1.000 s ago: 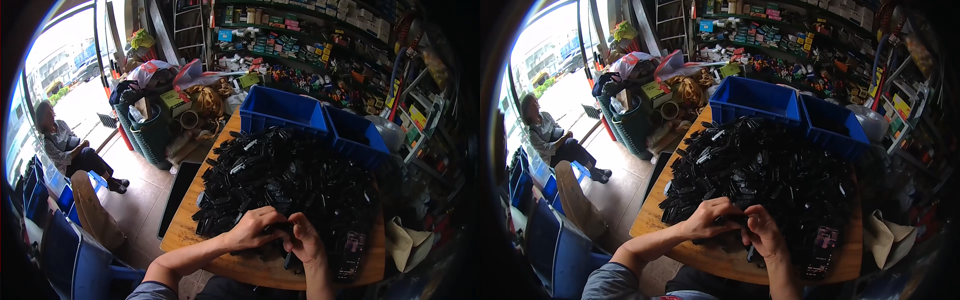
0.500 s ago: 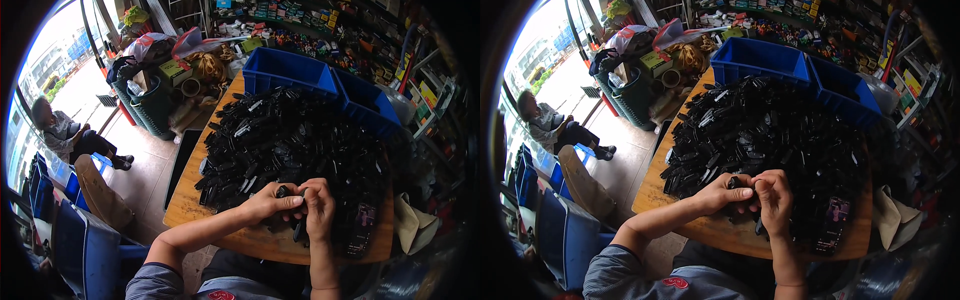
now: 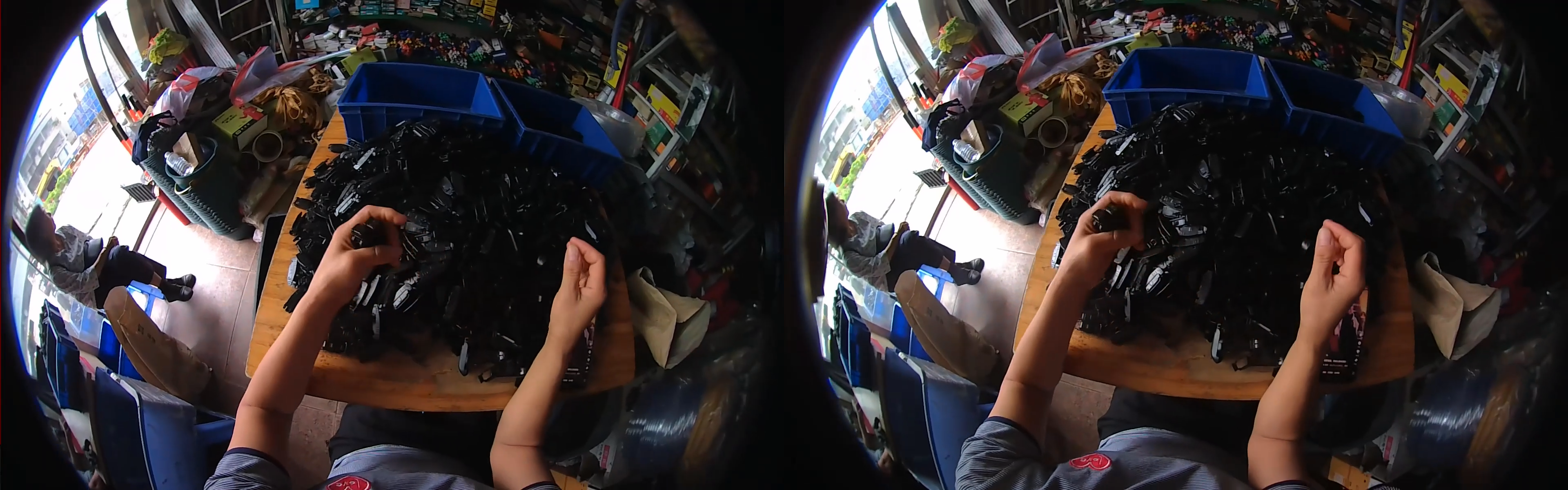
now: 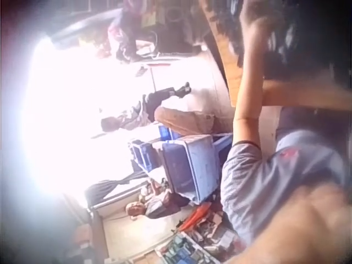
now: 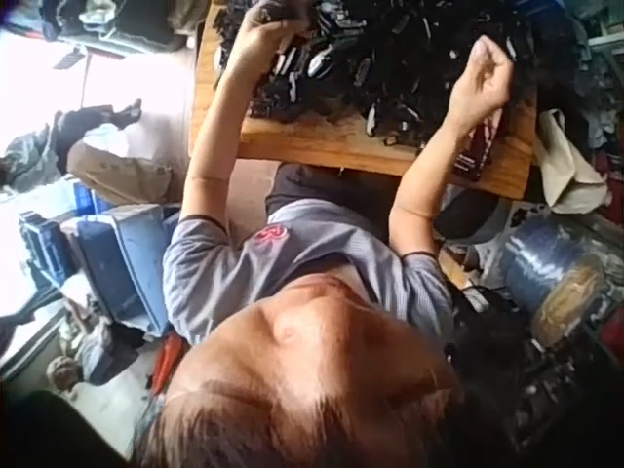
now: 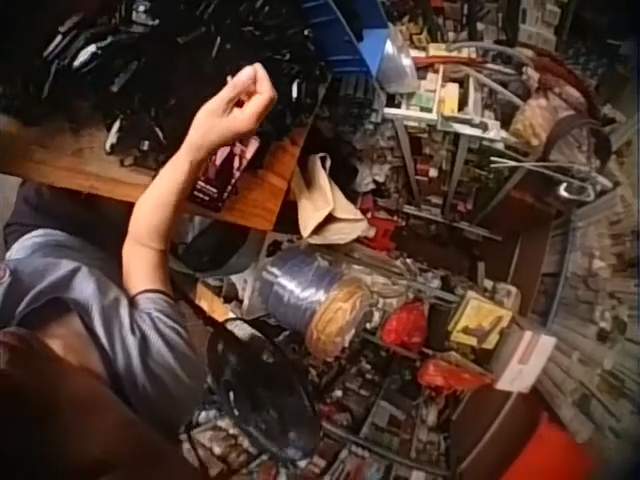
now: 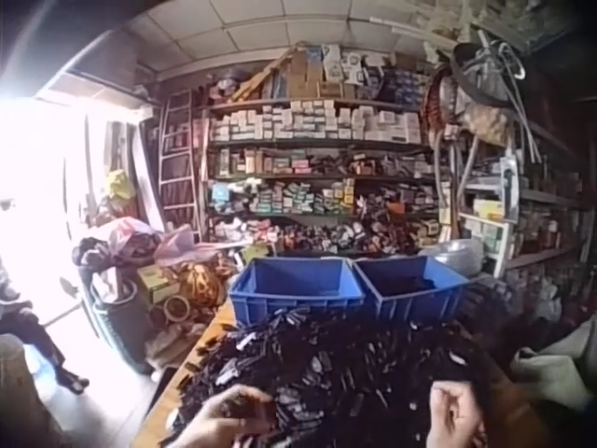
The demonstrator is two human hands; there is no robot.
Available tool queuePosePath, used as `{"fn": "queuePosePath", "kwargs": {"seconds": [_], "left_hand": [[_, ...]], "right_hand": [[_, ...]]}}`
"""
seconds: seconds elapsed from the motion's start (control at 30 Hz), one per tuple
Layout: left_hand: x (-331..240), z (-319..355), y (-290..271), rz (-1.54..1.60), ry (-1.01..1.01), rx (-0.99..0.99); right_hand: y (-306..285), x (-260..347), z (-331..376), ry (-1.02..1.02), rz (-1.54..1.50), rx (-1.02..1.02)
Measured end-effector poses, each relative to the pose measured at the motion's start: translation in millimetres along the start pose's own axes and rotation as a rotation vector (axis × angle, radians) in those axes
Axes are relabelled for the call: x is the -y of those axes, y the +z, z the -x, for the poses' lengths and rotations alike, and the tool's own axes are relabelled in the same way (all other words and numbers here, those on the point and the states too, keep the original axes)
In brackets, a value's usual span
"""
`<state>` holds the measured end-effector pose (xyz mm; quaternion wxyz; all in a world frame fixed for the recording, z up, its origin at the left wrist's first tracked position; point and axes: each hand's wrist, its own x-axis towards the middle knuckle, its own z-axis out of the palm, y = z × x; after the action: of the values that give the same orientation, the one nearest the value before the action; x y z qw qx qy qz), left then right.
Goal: Inspecting and sorting small black plastic components at a workbench.
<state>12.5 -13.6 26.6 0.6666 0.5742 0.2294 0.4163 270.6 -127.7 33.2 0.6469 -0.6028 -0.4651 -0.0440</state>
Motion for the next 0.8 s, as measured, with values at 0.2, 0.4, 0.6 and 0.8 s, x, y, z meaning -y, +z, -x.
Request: {"fn": "queuePosePath", "kwargs": {"seconds": [0.2,0.4,0.6,0.8], "left_hand": [[30,-19,-3,-1.342,0.38,-0.033],[45,-27,4,-1.453,0.349,0.009],[12,-10,-7,-0.974,0.379,-0.177],[18,5,9,-0.531,0.342,-0.054]], "right_hand": [[-3,-18,-3,-0.043,0.472,0.22],[2,-35,0,-0.064,0.585,0.347],[38,-47,4,-0.179,0.472,0.467],[26,-47,1,-0.218,0.513,0.379]]}}
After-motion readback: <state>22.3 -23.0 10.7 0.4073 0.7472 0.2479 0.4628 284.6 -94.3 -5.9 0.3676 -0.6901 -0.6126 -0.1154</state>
